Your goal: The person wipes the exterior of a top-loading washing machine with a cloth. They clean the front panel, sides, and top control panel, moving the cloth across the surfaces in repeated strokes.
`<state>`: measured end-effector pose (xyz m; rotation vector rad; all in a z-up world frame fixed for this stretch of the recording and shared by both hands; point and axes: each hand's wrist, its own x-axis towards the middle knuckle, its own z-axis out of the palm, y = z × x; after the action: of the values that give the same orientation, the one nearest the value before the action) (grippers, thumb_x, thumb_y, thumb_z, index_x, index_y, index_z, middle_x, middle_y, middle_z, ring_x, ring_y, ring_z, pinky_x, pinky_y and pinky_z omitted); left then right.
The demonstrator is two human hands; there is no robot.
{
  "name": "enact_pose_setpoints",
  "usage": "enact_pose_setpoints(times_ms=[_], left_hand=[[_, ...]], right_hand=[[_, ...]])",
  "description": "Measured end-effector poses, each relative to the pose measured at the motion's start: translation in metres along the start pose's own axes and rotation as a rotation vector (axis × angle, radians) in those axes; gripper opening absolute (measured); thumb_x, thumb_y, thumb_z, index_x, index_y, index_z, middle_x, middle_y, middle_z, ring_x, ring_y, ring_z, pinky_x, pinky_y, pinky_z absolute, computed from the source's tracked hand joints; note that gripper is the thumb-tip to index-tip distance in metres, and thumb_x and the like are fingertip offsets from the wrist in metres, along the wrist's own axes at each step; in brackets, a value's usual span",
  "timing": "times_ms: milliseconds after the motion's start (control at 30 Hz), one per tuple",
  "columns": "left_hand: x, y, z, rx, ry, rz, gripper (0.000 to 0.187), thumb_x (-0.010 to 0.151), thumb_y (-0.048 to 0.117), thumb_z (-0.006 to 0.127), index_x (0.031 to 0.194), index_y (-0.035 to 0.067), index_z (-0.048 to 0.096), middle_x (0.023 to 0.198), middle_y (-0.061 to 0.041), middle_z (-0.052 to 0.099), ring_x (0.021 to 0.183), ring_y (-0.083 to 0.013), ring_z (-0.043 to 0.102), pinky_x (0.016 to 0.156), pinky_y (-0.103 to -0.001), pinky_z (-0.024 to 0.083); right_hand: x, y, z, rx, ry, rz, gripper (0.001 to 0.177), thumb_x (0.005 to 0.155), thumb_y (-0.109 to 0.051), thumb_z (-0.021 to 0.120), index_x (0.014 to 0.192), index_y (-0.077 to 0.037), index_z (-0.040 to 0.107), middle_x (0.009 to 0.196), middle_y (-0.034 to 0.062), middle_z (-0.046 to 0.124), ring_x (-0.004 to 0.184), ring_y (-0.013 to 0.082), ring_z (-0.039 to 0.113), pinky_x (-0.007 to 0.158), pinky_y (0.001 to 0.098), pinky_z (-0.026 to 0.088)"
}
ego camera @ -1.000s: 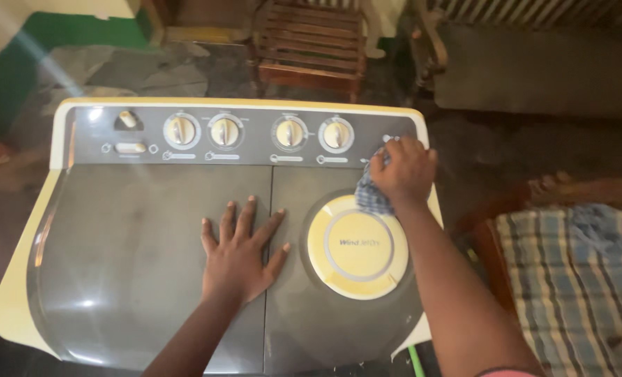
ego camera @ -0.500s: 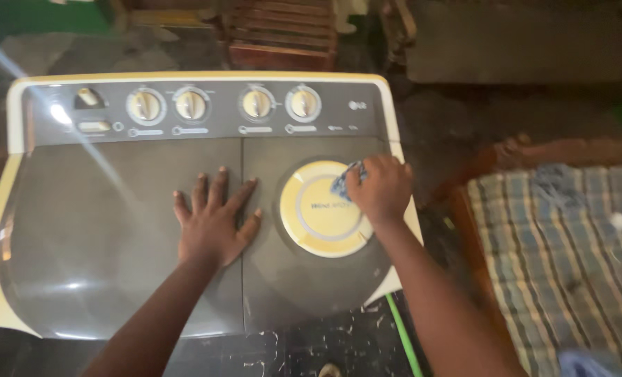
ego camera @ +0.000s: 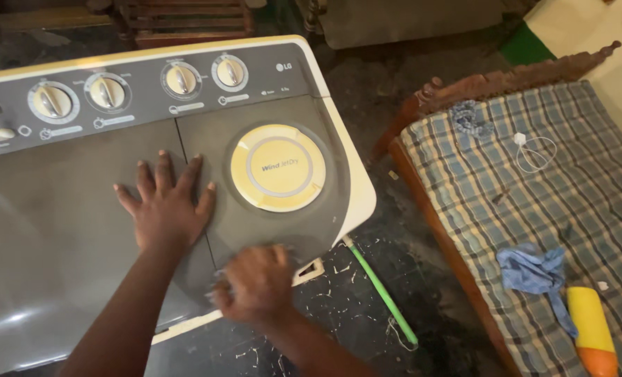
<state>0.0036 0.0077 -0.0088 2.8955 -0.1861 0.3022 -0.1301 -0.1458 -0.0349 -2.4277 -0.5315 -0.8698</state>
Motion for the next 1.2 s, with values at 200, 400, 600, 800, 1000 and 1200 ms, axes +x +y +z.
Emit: enact_pose_setpoints(times_ms=[200,400,600,800,1000,1200], left_hand=[[0.0,0.001,-0.001,0.001,-0.012,-0.022,0.065,0.094,0.065,0.04,0.154,0.04,0.041,0.166,-0.012,0.027,0.151,-0.0428,0.02,0.114,-0.074,0.006],[-0.005,-0.002,0.004,0.046,-0.011,-0.008,0.065,0.095,0.064,0.039,0.156,0.04,0.038,0.166,-0.014,0.026,0.151,-0.0442,0.019,0.115,-0.074,0.007],[-0.001,0.01,-0.002,0.118,-0.019,-0.026,0.066,0.093,0.062,0.04,0.154,0.037,0.038,0.163,-0.015,0.028,0.149,-0.0446,0.02,0.113,-0.074,0.007],[0.003,0.009,-0.001,0.106,-0.014,-0.043,0.066,0.089,0.061,0.045,0.151,0.038,0.042,0.162,-0.014,0.03,0.148,-0.0438,0.02,0.112,-0.073,0.008],[0.003,0.012,-0.009,0.075,0.0,-0.071,0.066,0.084,0.061,0.051,0.147,0.04,0.045,0.16,-0.012,0.03,0.147,-0.0407,0.022,0.112,-0.072,0.009],[0.004,0.01,-0.009,0.07,-0.011,-0.075,0.069,0.083,0.061,0.054,0.149,0.042,0.046,0.159,-0.011,0.031,0.147,-0.039,0.022,0.113,-0.07,0.009]], right_hand=[[0.008,0.042,-0.024,0.221,-0.196,-0.34,0.013,0.077,-0.027,0.068,0.072,-0.017,0.061,0.077,0.003,0.057,0.081,0.0241,0.06,0.079,0.0479,0.04],[0.031,0.189,-0.067,0.082,0.03,-0.13,0.01,0.078,-0.021,0.063,0.075,-0.012,0.062,0.083,0.0081,0.065,0.082,0.0262,0.064,0.079,0.0469,0.049],[0.1,0.279,-0.031,-0.315,-0.008,0.131,0.017,0.079,-0.024,0.066,0.076,-0.008,0.065,0.081,0.0101,0.064,0.081,0.0334,0.062,0.072,0.0499,0.046],[0.181,0.326,0.025,-0.364,0.124,-0.023,0.014,0.086,-0.023,0.066,0.087,-0.009,0.068,0.091,0.0105,0.063,0.091,0.0341,0.061,0.075,0.0499,0.045],[0.251,0.325,0.043,-0.247,0.255,-0.089,0.014,0.091,-0.021,0.065,0.09,-0.007,0.065,0.097,0.0107,0.06,0.095,0.0338,0.06,0.079,0.0494,0.044],[0.296,0.309,0.065,-0.346,0.38,-0.068,0.016,0.09,-0.026,0.069,0.089,-0.011,0.066,0.097,0.0085,0.06,0.095,0.0316,0.06,0.081,0.049,0.042]])
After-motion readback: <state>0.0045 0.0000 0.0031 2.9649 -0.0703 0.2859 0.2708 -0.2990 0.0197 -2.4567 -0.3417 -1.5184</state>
